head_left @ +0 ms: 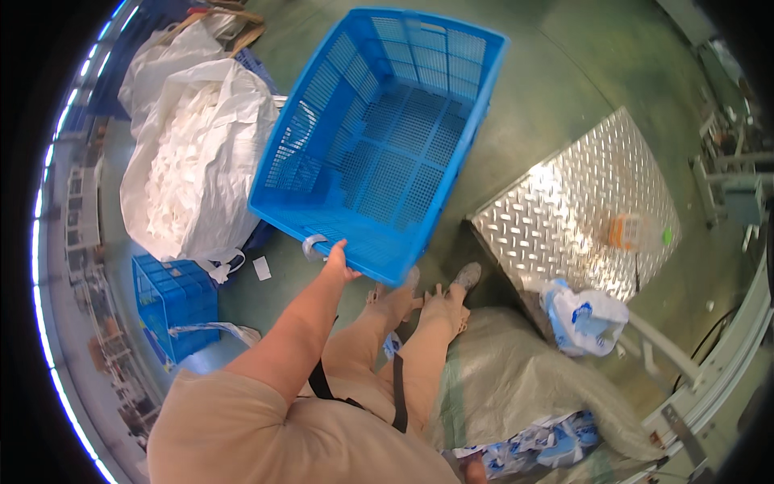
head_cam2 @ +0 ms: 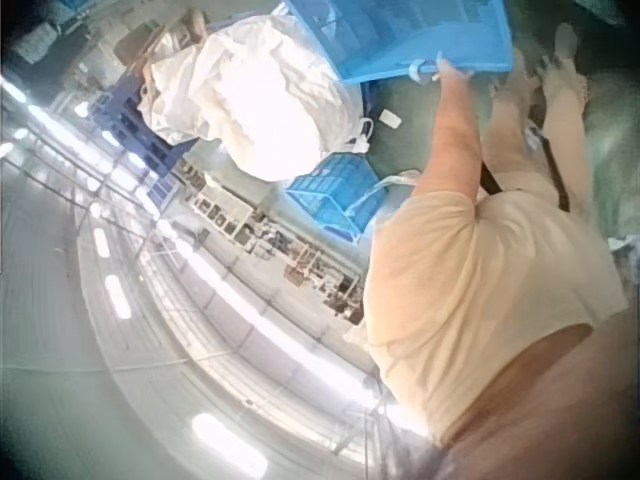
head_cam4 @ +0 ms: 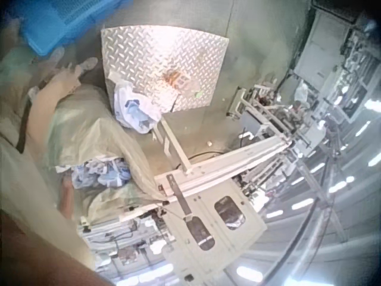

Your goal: The person takes individual paper rolls out of a large plastic bag and places them one at a time onto a moving industrial conveyor belt.

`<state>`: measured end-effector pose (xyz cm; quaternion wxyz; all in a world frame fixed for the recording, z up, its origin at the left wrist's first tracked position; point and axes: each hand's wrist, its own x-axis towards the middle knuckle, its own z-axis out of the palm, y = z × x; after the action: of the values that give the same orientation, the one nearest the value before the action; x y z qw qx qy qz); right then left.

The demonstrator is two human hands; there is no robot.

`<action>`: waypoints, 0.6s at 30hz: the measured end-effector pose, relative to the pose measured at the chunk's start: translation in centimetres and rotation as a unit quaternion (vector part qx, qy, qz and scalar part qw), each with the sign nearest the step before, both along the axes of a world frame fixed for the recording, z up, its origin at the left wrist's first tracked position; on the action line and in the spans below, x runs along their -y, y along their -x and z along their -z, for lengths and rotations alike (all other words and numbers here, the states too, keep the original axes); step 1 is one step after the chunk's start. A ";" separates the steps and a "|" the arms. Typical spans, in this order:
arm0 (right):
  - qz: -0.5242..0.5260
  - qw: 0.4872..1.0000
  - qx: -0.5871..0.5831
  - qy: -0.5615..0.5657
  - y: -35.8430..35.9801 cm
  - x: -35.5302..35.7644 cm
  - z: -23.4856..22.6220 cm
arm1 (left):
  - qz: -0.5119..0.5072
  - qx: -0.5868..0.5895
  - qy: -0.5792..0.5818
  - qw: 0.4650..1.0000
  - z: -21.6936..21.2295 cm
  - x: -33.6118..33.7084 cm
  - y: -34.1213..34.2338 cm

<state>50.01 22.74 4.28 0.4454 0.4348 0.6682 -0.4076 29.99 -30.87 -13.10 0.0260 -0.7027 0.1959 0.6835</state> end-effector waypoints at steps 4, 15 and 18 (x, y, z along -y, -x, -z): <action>-0.041 0.996 -0.075 0.035 9.9 1.2 -3.9 | 0.002 -0.012 -0.001 1.000 4.6 0.5 -3.0; -0.013 0.921 -0.359 0.154 32.3 33.6 6.2 | -0.040 -0.067 0.046 0.996 -8.4 -3.5 11.8; 0.095 0.904 -0.397 0.125 37.1 38.2 5.9 | -0.058 -0.140 0.004 0.988 -12.8 -2.8 16.0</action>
<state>12.87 -15.43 -1.65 0.1528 0.2391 0.6885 -0.6674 13.94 -28.10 -0.34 -0.0439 -0.6102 0.1589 0.7749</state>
